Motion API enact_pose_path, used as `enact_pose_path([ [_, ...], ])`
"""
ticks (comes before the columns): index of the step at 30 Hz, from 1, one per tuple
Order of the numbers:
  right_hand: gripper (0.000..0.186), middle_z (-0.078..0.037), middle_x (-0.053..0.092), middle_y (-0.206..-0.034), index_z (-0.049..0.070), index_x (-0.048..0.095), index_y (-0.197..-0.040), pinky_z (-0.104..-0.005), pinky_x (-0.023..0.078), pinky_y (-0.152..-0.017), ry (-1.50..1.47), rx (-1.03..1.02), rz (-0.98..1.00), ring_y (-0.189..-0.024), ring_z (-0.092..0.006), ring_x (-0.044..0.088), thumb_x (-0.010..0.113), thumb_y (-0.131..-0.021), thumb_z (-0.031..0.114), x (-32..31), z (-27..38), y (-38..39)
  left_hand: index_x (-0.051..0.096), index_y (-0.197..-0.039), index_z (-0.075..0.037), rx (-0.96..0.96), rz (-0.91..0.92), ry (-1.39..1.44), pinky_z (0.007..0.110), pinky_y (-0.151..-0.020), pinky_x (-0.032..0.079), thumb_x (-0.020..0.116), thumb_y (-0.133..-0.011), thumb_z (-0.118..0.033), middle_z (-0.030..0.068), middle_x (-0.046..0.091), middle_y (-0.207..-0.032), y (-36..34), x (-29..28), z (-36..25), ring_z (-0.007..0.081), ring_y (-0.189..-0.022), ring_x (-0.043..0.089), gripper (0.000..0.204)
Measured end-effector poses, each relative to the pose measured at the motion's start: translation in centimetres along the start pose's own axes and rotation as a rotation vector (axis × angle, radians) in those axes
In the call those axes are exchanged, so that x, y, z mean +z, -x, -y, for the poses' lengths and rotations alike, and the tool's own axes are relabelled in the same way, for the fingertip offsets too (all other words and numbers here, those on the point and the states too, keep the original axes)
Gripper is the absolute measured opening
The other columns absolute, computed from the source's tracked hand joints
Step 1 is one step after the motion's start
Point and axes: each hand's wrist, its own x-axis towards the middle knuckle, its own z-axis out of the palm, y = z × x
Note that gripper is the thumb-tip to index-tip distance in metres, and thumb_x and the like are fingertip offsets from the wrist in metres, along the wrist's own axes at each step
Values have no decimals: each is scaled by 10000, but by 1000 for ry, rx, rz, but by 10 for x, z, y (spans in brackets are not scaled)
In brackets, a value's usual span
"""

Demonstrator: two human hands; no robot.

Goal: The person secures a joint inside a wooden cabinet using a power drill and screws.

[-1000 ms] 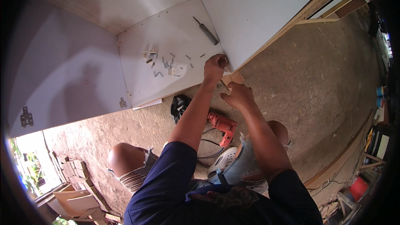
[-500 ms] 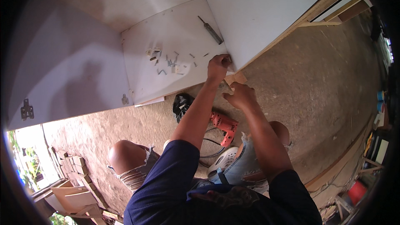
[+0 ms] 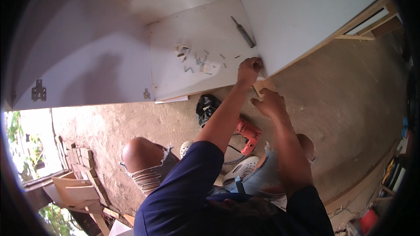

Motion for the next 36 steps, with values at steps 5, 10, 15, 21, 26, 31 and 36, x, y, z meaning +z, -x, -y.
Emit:
enact_pose_path([
  [5,621,-189,742,-1234,93,691,-1293,-517,450,-1079,-33,16,22,-1191,-337,697,778,-847,517,0,2,0,745,-1200,-49,-37,30,25,447,-897,578,685,-866,-105,190,752,-1047,0,-1,1,349,-990,732,343],
  [10,621,-193,744,-1227,90,694,-1295,-515,449,-1077,-18,20,22,-1188,-340,700,779,-846,510,-1,0,0,744,-1201,-60,-1,20,47,467,-901,576,671,-865,-96,194,745,-1059,2,0,-2,365,-1002,722,346],
  [15,621,-195,746,-1224,84,693,-1294,-510,464,-1063,-20,13,21,-1176,-342,706,777,-847,507,-1,3,2,733,-1228,-26,13,3,12,414,-873,591,752,-836,-105,191,760,-1026,1,-3,1,325,-964,753,400],
  [21,609,-185,758,-1182,76,692,-1272,-495,496,-1036,2,-19,-19,-1154,-345,712,755,-851,512,1,-1,2,689,-1286,-22,-64,60,106,451,-901,582,682,-866,-83,185,756,-1084,3,-3,-4,355,-1005,734,424],
  [26,597,-179,753,-1188,72,686,-1257,-502,498,-1036,21,-22,-29,-1143,-342,716,746,-852,506,2,-5,0,660,-1315,-3,-42,15,217,408,-882,588,661,-908,-43,187,760,-1082,11,-10,7,314,-991,746,408],
  [31,624,-177,746,-1202,57,669,-1285,-512,497,-1041,19,-6,40,-1150,-346,713,749,-857,503,3,0,-2,651,-1324,-4,-5,-6,160,367,-869,584,632,-935,-1,184,751,-1096,21,-20,22,267,-984,742,389],
  [36,633,-172,749,-1204,58,666,-1297,-540,489,-1048,54,-10,18,-1182,-331,704,762,-863,508,6,-4,-2,678,-1298,-69,16,39,-84,422,-897,575,741,-875,-68,111,715,-1098,19,-7,7,291,-997,712,428],
])
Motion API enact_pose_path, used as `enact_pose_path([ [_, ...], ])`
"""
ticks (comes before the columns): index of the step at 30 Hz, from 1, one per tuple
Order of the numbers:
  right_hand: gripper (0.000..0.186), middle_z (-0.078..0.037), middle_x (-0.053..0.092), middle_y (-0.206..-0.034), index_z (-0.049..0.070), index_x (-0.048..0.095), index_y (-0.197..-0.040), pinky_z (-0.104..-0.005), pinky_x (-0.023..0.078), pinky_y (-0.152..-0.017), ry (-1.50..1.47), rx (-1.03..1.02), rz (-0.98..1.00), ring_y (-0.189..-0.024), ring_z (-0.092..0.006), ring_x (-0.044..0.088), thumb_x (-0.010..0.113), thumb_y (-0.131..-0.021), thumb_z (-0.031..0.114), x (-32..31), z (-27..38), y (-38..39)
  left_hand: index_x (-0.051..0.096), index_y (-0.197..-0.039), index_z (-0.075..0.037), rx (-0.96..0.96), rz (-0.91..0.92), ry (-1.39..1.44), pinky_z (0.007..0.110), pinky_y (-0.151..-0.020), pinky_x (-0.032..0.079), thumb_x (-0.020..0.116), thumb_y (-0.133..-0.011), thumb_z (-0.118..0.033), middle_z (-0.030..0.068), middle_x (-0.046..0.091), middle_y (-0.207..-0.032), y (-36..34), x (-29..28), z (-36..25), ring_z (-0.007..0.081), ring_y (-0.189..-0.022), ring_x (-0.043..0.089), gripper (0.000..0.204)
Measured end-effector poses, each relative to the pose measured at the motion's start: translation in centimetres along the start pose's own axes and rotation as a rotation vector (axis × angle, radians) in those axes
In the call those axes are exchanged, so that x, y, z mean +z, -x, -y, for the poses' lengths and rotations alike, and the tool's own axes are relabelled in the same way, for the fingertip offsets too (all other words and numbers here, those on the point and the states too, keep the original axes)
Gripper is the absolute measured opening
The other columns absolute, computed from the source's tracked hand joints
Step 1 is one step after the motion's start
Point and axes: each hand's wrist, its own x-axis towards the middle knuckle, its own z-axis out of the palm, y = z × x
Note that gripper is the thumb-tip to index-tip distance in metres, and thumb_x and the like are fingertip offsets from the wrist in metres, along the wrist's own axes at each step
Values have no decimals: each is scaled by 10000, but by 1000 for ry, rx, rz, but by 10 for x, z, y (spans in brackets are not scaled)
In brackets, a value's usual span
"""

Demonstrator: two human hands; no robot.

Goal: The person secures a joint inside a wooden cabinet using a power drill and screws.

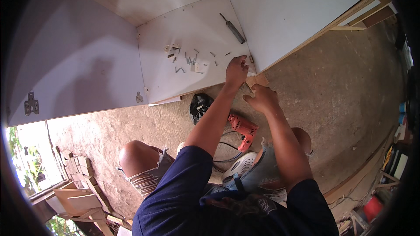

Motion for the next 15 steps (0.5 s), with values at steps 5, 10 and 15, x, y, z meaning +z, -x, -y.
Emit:
enact_pose_path([
  [5,629,-167,748,-1220,72,668,-1303,-546,476,-1063,-13,11,17,-1195,-328,700,762,-864,513,-2,0,1,671,-1314,-100,13,5,-130,453,-913,565,764,-860,-101,101,696,-1134,-3,5,-8,314,-1013,698,464],
  [10,623,-160,748,-1226,86,674,-1303,-531,476,-1071,-8,22,23,-1197,-321,700,754,-866,523,-5,7,3,681,-1264,-90,68,-34,117,458,-860,571,749,-863,-93,125,704,-1145,21,-6,4,328,-1004,703,407],
  [15,543,-184,746,-1228,82,678,-1310,-490,499,-1057,21,11,-44,-1182,-353,701,729,-893,426,1,-2,-1,684,-1147,-54,243,185,-94,467,-875,572,673,-859,-89,173,686,-1083,124,-37,20,401,-979,683,290],
])
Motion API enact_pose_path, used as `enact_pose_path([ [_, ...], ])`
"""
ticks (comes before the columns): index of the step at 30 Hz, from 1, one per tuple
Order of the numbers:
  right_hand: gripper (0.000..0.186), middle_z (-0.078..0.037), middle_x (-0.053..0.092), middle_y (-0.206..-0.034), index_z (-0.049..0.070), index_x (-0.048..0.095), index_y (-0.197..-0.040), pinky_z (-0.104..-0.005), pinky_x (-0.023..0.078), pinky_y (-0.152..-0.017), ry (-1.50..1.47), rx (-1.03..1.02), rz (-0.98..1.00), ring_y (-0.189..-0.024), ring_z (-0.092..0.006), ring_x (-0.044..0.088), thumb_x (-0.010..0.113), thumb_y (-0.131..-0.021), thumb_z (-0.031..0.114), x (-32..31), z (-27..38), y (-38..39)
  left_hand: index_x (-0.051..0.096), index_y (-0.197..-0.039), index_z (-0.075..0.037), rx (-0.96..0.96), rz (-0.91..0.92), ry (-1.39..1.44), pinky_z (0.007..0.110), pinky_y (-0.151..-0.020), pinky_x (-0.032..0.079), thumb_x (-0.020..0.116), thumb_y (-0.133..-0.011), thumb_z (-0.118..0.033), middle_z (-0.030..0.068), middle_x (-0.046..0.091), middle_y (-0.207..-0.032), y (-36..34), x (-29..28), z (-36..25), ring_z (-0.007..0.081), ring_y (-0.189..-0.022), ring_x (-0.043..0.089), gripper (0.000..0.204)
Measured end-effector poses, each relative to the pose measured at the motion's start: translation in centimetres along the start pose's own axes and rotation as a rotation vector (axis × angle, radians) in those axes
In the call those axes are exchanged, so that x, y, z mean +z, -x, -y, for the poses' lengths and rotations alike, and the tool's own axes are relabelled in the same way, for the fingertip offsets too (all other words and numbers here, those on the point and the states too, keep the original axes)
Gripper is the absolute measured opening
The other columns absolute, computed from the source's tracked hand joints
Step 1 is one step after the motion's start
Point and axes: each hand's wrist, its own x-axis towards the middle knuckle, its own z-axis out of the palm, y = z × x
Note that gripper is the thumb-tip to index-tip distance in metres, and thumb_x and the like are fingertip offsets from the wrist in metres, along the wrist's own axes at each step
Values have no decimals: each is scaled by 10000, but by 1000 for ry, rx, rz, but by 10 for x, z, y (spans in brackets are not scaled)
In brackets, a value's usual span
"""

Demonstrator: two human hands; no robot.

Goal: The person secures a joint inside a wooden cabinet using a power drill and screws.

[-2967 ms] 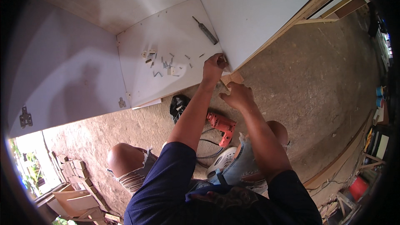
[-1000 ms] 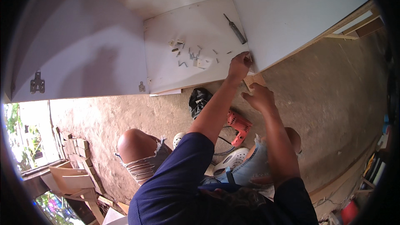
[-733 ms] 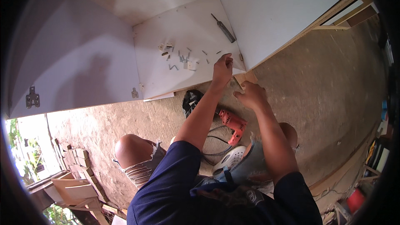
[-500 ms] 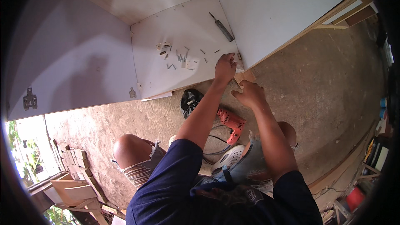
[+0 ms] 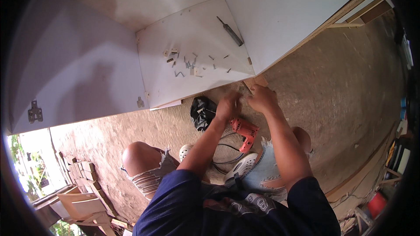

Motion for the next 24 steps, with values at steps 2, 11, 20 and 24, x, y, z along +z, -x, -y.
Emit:
enact_pose_path([
  [2,505,-181,746,-1229,97,683,-1305,-503,501,-1056,5,21,16,-1191,-337,700,708,-880,370,-7,3,-1,681,-1161,-51,57,187,-98,466,-959,542,689,-798,-103,173,674,-1130,35,7,-6,400,-1065,653,367],
  [11,496,-187,744,-1225,99,691,-1287,-510,513,-1047,-4,12,-3,-1198,-326,699,693,-867,361,-2,14,0,670,-1267,-110,187,727,-678,446,-1090,468,850,-676,-222,93,629,-1320,70,38,10,311,-1302,553,628],
  [20,649,-219,724,-1259,47,660,-1342,-495,506,-1060,-36,93,11,-1195,-356,697,720,-868,486,-26,-4,39,568,-1326,-100,211,618,-417,463,-1041,523,885,-628,-276,143,599,-1282,22,-20,-42,358,-1242,575,787],
  [24,854,-252,712,-1259,-37,614,-1373,-438,531,-1024,-258,172,136,-1150,-366,718,752,-842,617,-58,-7,72,559,-1311,-76,305,447,-190,483,-1051,521,898,-624,-236,170,589,-1275,-20,-64,-66,401,-1253,562,782],
])
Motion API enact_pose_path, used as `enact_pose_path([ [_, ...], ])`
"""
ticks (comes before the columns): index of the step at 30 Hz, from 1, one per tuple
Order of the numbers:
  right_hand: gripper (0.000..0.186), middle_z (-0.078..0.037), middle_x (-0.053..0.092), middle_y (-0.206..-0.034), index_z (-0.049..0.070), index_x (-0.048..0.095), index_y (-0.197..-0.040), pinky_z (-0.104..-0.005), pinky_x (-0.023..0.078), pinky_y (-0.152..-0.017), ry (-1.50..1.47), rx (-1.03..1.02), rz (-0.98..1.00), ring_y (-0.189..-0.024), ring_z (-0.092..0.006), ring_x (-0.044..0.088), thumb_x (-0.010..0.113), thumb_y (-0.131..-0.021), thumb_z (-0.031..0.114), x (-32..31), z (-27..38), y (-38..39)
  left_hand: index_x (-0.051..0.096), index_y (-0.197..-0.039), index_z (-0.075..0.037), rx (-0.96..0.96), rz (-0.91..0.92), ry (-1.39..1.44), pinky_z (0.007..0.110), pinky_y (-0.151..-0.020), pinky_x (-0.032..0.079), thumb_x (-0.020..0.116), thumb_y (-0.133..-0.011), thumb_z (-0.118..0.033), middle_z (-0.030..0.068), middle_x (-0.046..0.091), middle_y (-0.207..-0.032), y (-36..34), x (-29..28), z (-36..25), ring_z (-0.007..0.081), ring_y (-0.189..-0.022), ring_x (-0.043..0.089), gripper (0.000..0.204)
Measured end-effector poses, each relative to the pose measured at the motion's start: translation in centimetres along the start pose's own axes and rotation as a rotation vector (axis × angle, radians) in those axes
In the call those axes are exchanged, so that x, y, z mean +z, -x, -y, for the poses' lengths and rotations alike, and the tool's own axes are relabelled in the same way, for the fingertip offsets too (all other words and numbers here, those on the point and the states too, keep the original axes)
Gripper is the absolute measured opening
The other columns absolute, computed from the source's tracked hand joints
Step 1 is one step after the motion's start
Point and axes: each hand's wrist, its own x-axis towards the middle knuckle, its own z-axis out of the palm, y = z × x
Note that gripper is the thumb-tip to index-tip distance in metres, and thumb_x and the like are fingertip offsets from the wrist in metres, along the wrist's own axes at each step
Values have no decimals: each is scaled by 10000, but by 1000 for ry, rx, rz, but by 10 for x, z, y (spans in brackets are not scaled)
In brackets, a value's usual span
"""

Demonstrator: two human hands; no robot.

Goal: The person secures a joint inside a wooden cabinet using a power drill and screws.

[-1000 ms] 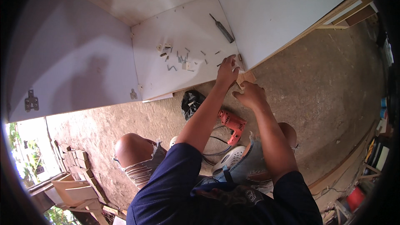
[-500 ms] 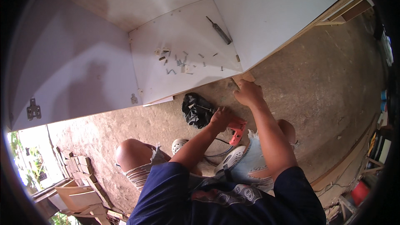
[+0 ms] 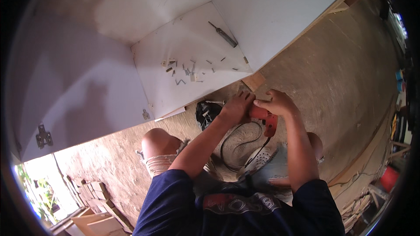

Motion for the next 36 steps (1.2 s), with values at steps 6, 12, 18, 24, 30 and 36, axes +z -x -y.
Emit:
enact_pose_path([
  [6,809,-127,713,-1227,-28,520,-1442,-374,569,-922,-819,-324,114,-1048,-236,711,871,-855,404,-2,-18,51,568,-1267,-87,112,-187,139,501,-1030,511,938,-545,-138,148,586,-1263,-7,-79,-16,413,-1213,559,812],
  [12,610,-44,719,-1088,58,588,-1386,-268,536,-645,-949,-368,118,-846,-97,654,862,-862,206,32,-2,106,562,-1266,-93,189,-242,231,508,-1050,488,945,-557,-110,140,586,-1281,9,-97,-27,415,-1233,555,805],
  [18,640,-52,699,-990,13,575,-1411,-283,516,-589,-1111,-180,-19,-691,-101,616,735,-794,-38,86,-7,134,565,-1364,-67,19,235,142,447,-1076,481,899,-695,-146,210,600,-1378,11,-108,45,403,-1300,569,752],
  [24,821,-82,725,-1068,39,489,-1553,-322,551,-828,-839,-203,-269,-919,-167,695,709,-763,2,121,-2,142,739,-952,-31,-333,-111,-54,455,-805,577,780,-868,-206,191,759,-895,-12,-102,194,387,-886,738,199],
  [30,838,-250,712,-1234,75,481,-1556,-395,540,-991,-602,-164,-395,-1181,-396,700,705,-748,71,127,21,171,741,-794,0,-488,-190,-75,479,-789,586,837,-819,-362,222,756,-852,-42,-50,190,398,-823,742,376],
  [36,884,-257,704,-1244,110,431,-1598,-423,551,-966,-638,-231,-502,-1183,-421,686,688,-753,56,145,43,165,753,-909,15,-410,-187,-284,496,-837,605,785,-816,-249,227,769,-953,-46,-45,219,426,-913,748,282],
])
